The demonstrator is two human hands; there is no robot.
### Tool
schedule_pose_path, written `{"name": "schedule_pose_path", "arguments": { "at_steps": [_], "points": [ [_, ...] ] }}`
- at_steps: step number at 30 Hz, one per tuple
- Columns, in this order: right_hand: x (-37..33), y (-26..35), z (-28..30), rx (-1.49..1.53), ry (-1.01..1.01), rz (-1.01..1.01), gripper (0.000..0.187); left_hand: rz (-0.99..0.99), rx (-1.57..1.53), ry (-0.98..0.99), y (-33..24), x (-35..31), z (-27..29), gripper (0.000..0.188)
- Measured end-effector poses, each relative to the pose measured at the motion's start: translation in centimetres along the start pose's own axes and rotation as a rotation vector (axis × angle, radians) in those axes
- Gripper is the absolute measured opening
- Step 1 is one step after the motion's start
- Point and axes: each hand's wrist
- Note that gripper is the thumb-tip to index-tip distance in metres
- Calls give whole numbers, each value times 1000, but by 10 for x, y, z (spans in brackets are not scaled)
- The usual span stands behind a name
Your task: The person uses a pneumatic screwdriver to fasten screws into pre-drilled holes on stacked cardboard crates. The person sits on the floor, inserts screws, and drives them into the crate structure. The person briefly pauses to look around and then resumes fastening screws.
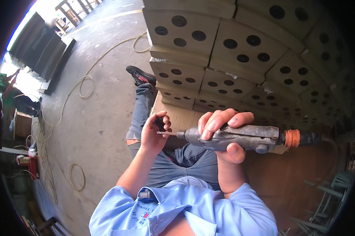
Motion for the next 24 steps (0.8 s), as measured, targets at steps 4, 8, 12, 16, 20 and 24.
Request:
{"name": "schedule_pose_path", "arguments": {
  "at_steps": [4, 8, 12, 16, 20, 24],
  "points": [
    [3, 10, -5, -69, 45, 26, 45, -22, -66, 93, 0, 2, -16, 37],
    [6, 16, -11, -209, 21, 88, 45, -12, -222, 195, 3, 5, -19, 39],
    [10, 23, -17, -285, -3, 57, 44, -45, -287, 255, 1, 6, -25, 40],
    [14, 18, -19, -274, 125, 91, 45, -98, -317, 309, -1, 7, -36, 40],
    [13, 18, -21, -328, 127, 81, 44, -106, -324, 298, 0, 11, -46, 39],
    [13, 15, -24, -357, 132, 90, 44, -117, -340, 290, 2, 11, -50, 40]
  ]
}}
Point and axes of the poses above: each hand's wrist, its own x-axis towards the middle knuckle, its own z-axis out of the back of the hand, y = z × x, and after that the axes turned 7 degrees about y, right-handed
